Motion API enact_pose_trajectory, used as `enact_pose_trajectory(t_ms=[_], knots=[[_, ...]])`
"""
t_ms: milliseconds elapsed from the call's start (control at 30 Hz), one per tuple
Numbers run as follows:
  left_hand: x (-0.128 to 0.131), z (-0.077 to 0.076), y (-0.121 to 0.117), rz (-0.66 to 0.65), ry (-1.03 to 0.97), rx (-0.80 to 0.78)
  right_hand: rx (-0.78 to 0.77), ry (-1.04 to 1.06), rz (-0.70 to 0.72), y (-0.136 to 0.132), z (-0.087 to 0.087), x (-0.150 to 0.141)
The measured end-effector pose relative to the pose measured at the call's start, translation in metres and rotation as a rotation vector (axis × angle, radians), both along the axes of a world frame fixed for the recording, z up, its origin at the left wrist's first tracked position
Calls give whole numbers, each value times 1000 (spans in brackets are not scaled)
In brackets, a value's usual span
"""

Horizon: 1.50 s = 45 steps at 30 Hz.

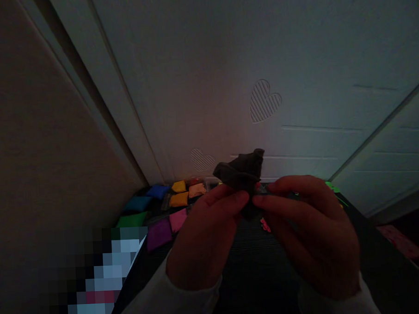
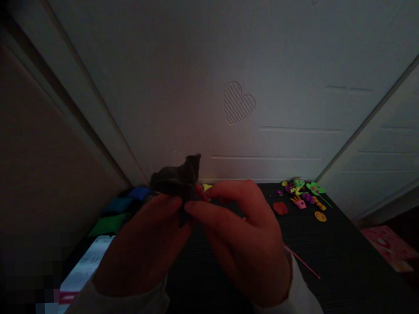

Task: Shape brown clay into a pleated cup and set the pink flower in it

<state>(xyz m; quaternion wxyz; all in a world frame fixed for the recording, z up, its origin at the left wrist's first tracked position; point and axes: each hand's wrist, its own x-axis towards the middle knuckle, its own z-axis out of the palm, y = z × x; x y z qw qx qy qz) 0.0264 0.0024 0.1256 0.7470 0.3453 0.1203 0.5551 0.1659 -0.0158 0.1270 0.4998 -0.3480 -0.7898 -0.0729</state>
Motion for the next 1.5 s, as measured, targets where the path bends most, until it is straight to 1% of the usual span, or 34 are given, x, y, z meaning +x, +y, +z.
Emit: enact_pose_trajectory(t_ms=[233, 433, 700, 833, 1000, 1200, 1300, 1400, 1500], knots=[[0, 2, -1, -27, -11, -30, -10, -19, 10, -2, 0, 2], [-1, 0, -1, 0, 18, -5, -42, -46, 8, -3, 1, 2], [-1, -2, 1, 10, 56, 10, -35, -51, 1, -2, 0, 2], [-1, -2, 2, 8, 59, -10, -31, -74, -6, -2, -1, 3], [0, -2, 2, 8, 49, 12, -49, -62, 0, -2, -1, 3], [0, -5, 5, 25, 122, -29, -62, -50, -19, -2, -1, 2], [-1, -6, 6, 25, 141, -23, -59, -52, -22, -1, -2, 1], [-1, -6, 5, 43, 142, -11, -57, -46, -16, 0, -2, 1], [-1, -4, 2, 54, 148, -37, -56, -38, 3, 0, -1, 2]])
